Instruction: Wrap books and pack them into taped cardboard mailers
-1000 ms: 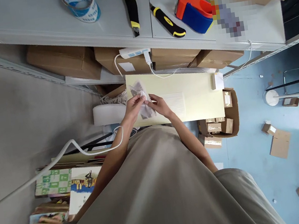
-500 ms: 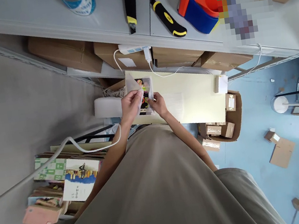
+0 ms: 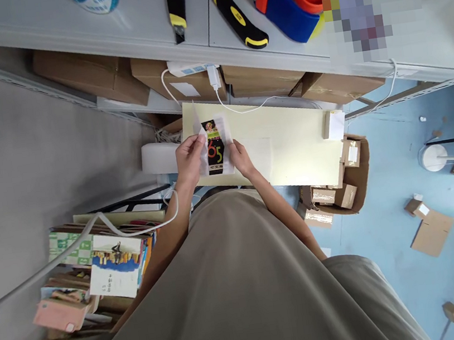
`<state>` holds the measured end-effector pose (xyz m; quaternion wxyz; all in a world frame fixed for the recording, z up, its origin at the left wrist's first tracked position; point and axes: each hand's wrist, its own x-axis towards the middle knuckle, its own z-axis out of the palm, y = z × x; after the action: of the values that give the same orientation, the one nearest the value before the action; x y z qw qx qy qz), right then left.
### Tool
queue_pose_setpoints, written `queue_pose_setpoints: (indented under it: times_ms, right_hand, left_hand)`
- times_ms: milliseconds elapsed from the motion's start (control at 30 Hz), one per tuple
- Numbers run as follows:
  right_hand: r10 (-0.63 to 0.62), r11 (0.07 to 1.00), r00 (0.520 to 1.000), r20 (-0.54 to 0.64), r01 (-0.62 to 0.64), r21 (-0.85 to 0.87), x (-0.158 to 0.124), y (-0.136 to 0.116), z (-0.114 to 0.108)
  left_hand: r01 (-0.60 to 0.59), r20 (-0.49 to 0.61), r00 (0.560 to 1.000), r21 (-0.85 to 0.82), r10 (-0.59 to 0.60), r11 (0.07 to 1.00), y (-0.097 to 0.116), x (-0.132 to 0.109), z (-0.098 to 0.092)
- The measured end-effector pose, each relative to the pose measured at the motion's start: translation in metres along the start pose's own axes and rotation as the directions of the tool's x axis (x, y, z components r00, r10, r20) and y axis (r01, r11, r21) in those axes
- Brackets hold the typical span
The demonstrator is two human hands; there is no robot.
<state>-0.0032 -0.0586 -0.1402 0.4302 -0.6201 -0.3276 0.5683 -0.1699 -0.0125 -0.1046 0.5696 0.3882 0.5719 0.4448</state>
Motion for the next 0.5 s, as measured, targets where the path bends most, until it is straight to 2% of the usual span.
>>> queue_pose_setpoints:
  times_ms: [200, 367, 500]
  right_hand:
    - [0.01, 1.0, 0.998, 0.055, -0.01, 0.011, 0.0, 0.002, -0.001]
    - [0.031, 0.999, 0.999, 0.023, -0.031, -0.023, -0.003, -0.011, -0.003]
    - [0.119, 0.985, 0.984, 0.132, -0.134, 0.112, -0.007, -0.018, -0.015]
  left_hand:
    - [0.012, 0.032, 0.999, -0.002, -0.012, 1.0, 0.004, -0.009, 0.014]
    - [0.011, 0.043, 0.999, -0.031, -0.009, 0.999, 0.006, -0.014, 0.016]
    - [0.029, 0.024, 0.999, -0.042, -0.028, 0.999, 0.001, -0.013, 0.014]
